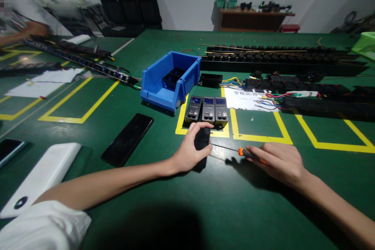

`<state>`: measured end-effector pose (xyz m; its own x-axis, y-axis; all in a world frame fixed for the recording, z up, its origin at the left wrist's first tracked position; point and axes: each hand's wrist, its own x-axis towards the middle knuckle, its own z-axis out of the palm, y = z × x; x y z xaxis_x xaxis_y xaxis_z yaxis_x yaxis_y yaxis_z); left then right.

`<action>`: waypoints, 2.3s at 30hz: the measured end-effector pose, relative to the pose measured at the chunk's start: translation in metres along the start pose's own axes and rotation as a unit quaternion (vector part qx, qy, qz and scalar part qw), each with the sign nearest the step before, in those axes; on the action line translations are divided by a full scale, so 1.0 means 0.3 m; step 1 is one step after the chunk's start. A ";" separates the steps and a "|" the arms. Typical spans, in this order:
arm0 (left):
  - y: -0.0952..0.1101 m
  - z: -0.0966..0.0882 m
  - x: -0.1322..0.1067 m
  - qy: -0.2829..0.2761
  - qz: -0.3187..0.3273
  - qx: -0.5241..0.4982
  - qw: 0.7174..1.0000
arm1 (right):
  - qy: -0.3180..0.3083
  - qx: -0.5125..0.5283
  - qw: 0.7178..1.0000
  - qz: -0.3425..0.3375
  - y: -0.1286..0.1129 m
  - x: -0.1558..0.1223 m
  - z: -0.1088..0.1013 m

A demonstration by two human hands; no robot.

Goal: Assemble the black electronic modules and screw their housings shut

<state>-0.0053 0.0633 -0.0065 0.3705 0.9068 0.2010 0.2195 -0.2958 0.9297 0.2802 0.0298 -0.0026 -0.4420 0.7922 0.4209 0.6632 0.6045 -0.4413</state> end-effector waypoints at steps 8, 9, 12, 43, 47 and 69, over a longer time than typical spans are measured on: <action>-0.005 -0.001 0.001 -0.001 0.007 0.010 1.000 | 0.020 0.074 0.996 0.037 -0.065 0.028 -0.004; -0.005 -0.001 0.000 -0.001 0.008 0.011 1.000 | 0.022 0.149 0.982 0.113 -0.084 0.037 -0.004; -0.005 -0.001 -0.001 0.000 0.014 0.012 1.000 | 0.025 0.383 0.880 0.280 -0.124 0.059 -0.002; -0.004 -0.002 0.002 -0.002 -0.006 -0.004 1.000 | 0.043 -0.133 0.984 -0.109 0.000 0.007 -0.009; -0.004 -0.004 0.001 -0.003 -0.007 -0.004 1.000 | 0.032 -0.026 0.998 -0.044 -0.027 0.019 -0.011; -0.003 -0.002 -0.004 0.005 -0.001 0.005 1.000 | -0.045 0.202 0.933 0.295 -0.103 0.064 -0.015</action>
<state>-0.0064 0.0628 -0.0075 0.3613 0.9103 0.2021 0.2297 -0.2969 0.9269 0.2541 0.0259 0.0226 -0.1331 0.9898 -0.0501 0.5337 0.0290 -0.8452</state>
